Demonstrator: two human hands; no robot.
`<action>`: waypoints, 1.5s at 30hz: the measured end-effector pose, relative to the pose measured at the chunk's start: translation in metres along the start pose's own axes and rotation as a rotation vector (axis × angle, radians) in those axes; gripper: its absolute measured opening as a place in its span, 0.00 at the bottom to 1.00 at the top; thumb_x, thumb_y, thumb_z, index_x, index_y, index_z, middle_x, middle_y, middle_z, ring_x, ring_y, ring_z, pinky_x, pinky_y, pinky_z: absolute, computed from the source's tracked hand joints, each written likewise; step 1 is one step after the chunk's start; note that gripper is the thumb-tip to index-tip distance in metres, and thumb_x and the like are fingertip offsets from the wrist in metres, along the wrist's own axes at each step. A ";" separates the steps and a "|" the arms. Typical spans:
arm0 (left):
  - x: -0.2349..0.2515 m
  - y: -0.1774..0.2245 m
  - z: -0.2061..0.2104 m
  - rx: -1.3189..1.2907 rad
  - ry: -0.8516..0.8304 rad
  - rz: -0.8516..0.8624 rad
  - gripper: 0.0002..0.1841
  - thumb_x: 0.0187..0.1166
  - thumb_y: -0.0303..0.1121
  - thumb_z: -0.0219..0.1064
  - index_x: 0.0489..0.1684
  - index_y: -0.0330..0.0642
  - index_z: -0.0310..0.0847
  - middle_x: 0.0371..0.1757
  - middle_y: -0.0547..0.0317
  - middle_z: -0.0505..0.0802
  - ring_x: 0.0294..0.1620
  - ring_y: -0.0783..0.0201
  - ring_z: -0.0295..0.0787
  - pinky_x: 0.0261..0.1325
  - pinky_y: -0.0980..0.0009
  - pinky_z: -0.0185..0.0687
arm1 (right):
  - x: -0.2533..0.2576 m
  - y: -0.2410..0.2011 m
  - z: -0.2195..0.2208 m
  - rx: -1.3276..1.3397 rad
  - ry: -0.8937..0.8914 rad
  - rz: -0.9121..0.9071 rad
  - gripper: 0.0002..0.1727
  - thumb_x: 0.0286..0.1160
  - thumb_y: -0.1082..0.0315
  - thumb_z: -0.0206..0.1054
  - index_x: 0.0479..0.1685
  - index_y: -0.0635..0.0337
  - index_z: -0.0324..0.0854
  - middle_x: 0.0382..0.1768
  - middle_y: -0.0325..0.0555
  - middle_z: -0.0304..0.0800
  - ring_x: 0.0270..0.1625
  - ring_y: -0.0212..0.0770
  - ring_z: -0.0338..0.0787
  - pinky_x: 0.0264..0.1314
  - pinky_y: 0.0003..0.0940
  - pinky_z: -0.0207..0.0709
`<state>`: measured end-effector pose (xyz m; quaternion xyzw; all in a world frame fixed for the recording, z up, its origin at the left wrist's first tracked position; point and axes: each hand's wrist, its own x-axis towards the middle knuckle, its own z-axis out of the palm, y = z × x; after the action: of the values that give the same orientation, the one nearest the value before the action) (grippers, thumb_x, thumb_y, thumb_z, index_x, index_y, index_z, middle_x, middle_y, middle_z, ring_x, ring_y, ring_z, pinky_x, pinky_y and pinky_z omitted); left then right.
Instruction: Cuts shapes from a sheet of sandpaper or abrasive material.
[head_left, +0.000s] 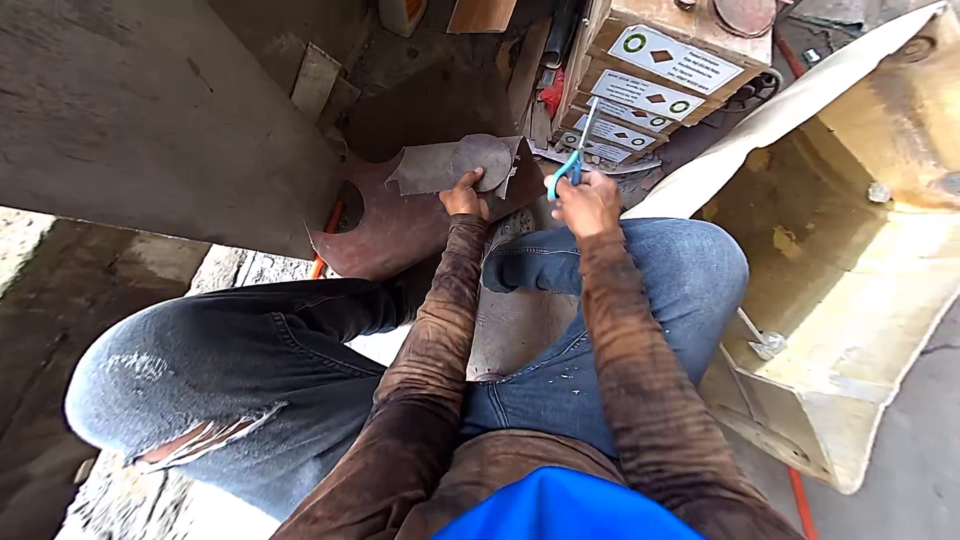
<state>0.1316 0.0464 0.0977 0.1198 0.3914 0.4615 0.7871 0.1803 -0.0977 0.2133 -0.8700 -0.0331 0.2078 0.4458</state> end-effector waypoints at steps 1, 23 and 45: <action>-0.001 0.001 0.001 -0.008 -0.001 -0.002 0.32 0.60 0.07 0.69 0.67 0.30 0.64 0.51 0.34 0.86 0.47 0.44 0.90 0.48 0.44 0.91 | 0.014 -0.001 0.009 0.082 0.002 0.033 0.28 0.72 0.55 0.76 0.64 0.66 0.79 0.47 0.57 0.92 0.44 0.51 0.95 0.48 0.53 0.91; 0.018 -0.021 -0.105 -0.058 -0.574 -0.252 0.53 0.40 0.66 0.89 0.68 0.44 0.74 0.60 0.54 0.90 0.65 0.53 0.86 0.71 0.46 0.82 | 0.067 0.050 0.097 0.401 -0.007 -0.011 0.22 0.62 0.70 0.83 0.57 0.64 0.85 0.39 0.49 0.94 0.37 0.40 0.94 0.41 0.39 0.89; -0.015 -0.029 -0.007 0.369 0.025 0.015 0.42 0.55 0.15 0.82 0.74 0.30 0.63 0.56 0.36 0.89 0.54 0.50 0.91 0.55 0.53 0.91 | 0.056 0.065 0.095 0.325 0.083 -0.165 0.26 0.71 0.59 0.78 0.64 0.65 0.80 0.41 0.50 0.94 0.40 0.42 0.94 0.48 0.42 0.89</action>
<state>0.1413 0.0174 0.0849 0.2595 0.4783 0.3889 0.7434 0.1858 -0.0513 0.0943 -0.7888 -0.0521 0.1371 0.5970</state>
